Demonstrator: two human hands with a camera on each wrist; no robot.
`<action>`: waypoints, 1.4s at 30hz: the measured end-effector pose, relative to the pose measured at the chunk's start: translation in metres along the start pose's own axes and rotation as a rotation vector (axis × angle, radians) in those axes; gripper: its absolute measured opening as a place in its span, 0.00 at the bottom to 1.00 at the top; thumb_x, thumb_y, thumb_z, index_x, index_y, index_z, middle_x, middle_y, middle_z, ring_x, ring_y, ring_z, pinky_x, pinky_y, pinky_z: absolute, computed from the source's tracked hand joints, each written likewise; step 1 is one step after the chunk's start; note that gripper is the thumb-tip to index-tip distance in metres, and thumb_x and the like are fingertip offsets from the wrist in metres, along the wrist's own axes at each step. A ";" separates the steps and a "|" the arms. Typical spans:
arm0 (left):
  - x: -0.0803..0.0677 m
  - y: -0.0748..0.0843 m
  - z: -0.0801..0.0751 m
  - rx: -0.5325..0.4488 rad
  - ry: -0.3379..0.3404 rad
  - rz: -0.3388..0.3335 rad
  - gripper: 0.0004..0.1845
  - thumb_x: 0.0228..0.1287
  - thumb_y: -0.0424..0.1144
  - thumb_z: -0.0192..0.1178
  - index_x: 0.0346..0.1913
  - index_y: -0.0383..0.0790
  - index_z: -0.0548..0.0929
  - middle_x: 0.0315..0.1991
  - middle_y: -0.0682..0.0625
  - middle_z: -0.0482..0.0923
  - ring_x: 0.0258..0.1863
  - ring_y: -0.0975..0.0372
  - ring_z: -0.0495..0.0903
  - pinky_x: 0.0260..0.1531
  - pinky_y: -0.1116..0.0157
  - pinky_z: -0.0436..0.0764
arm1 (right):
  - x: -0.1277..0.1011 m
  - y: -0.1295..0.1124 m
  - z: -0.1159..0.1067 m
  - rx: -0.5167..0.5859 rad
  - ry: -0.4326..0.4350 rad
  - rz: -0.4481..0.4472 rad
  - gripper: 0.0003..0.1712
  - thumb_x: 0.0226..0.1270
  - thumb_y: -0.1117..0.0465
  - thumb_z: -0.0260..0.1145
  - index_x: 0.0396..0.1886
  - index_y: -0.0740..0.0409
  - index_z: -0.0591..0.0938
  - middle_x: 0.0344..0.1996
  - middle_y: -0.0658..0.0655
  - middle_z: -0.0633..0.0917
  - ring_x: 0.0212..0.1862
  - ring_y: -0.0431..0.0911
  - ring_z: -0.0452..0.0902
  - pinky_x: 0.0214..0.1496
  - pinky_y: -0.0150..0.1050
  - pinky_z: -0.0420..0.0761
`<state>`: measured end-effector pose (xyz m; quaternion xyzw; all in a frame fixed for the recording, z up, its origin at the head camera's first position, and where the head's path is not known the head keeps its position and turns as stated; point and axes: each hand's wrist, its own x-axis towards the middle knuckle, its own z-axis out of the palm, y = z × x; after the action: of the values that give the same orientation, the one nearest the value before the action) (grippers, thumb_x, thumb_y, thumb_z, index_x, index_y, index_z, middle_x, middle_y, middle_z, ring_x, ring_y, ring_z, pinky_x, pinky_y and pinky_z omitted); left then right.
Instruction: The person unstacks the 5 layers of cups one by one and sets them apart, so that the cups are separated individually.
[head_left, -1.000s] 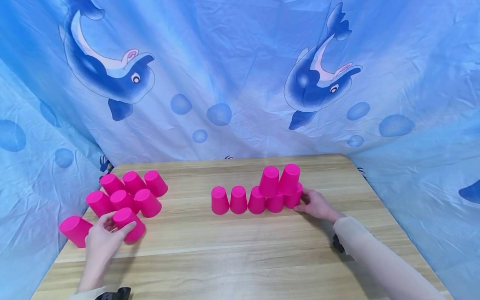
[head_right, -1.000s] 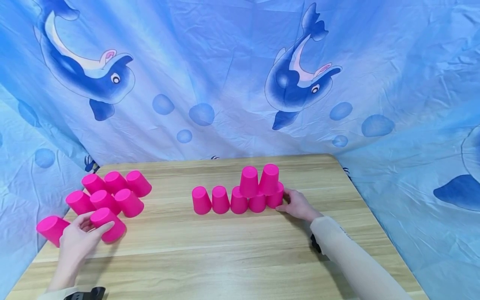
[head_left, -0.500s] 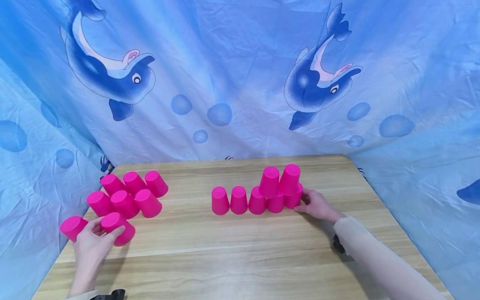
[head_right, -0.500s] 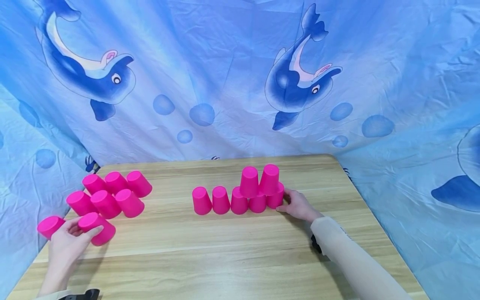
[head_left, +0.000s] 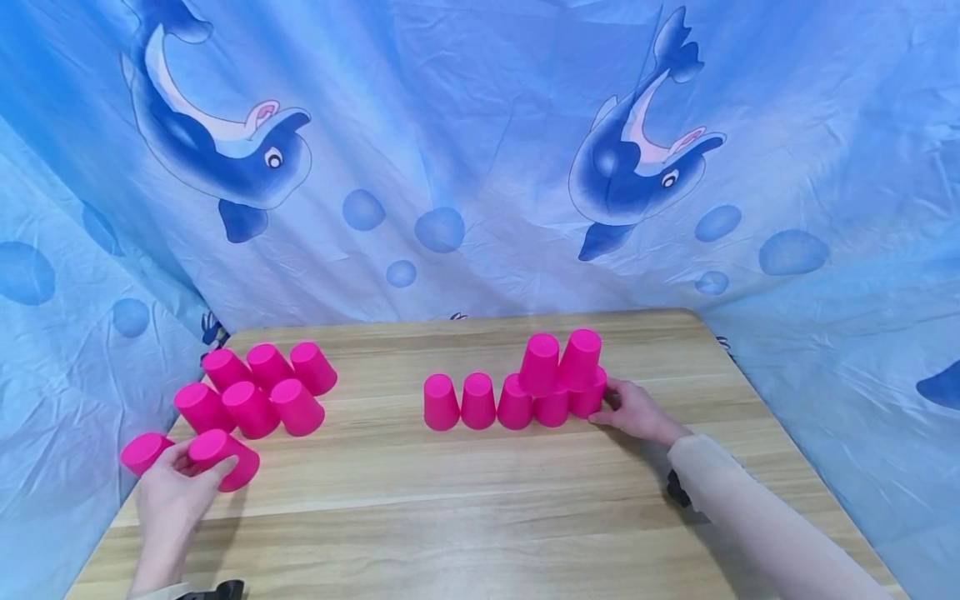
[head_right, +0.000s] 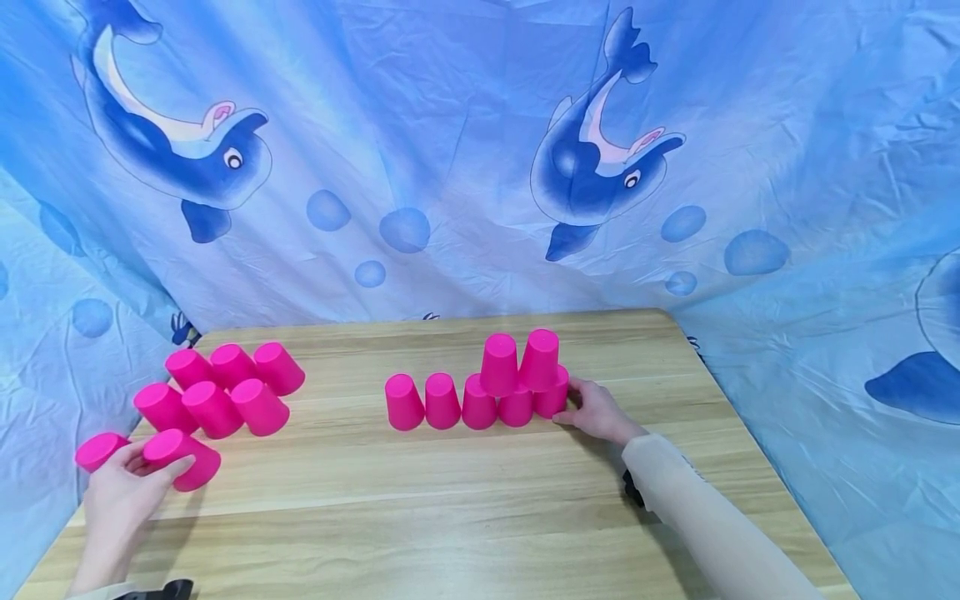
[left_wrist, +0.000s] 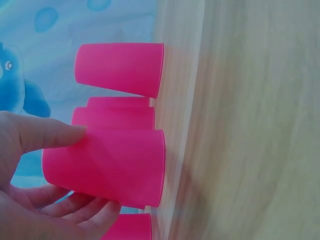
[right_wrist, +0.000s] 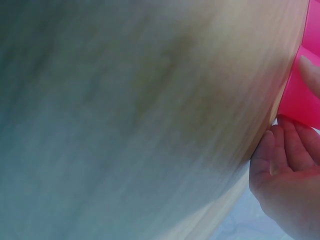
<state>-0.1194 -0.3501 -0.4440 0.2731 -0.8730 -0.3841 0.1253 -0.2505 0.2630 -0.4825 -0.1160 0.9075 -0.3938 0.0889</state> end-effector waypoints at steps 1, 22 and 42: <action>0.000 0.000 -0.001 -0.001 0.002 0.000 0.38 0.55 0.46 0.70 0.62 0.27 0.69 0.53 0.28 0.74 0.40 0.51 0.78 0.29 0.70 0.72 | 0.000 0.000 0.000 0.000 0.001 -0.001 0.38 0.54 0.58 0.75 0.64 0.63 0.71 0.59 0.63 0.75 0.60 0.61 0.69 0.58 0.54 0.72; 0.001 0.009 -0.008 0.044 0.069 0.058 0.43 0.55 0.43 0.69 0.68 0.25 0.61 0.56 0.26 0.69 0.56 0.36 0.68 0.57 0.39 0.52 | 0.000 -0.002 -0.001 -0.002 0.005 -0.018 0.38 0.54 0.59 0.75 0.64 0.64 0.72 0.59 0.64 0.75 0.60 0.62 0.69 0.58 0.55 0.71; -0.053 0.149 0.071 -0.194 0.027 0.642 0.33 0.46 0.36 0.76 0.58 0.32 0.77 0.52 0.38 0.78 0.50 0.45 0.78 0.49 0.51 0.76 | -0.001 0.000 0.001 -0.016 0.007 -0.030 0.38 0.55 0.59 0.75 0.64 0.65 0.71 0.59 0.65 0.75 0.60 0.62 0.70 0.58 0.54 0.71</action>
<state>-0.1634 -0.1939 -0.3821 -0.0240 -0.8720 -0.4029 0.2769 -0.2493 0.2626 -0.4826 -0.1289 0.9092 -0.3881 0.0787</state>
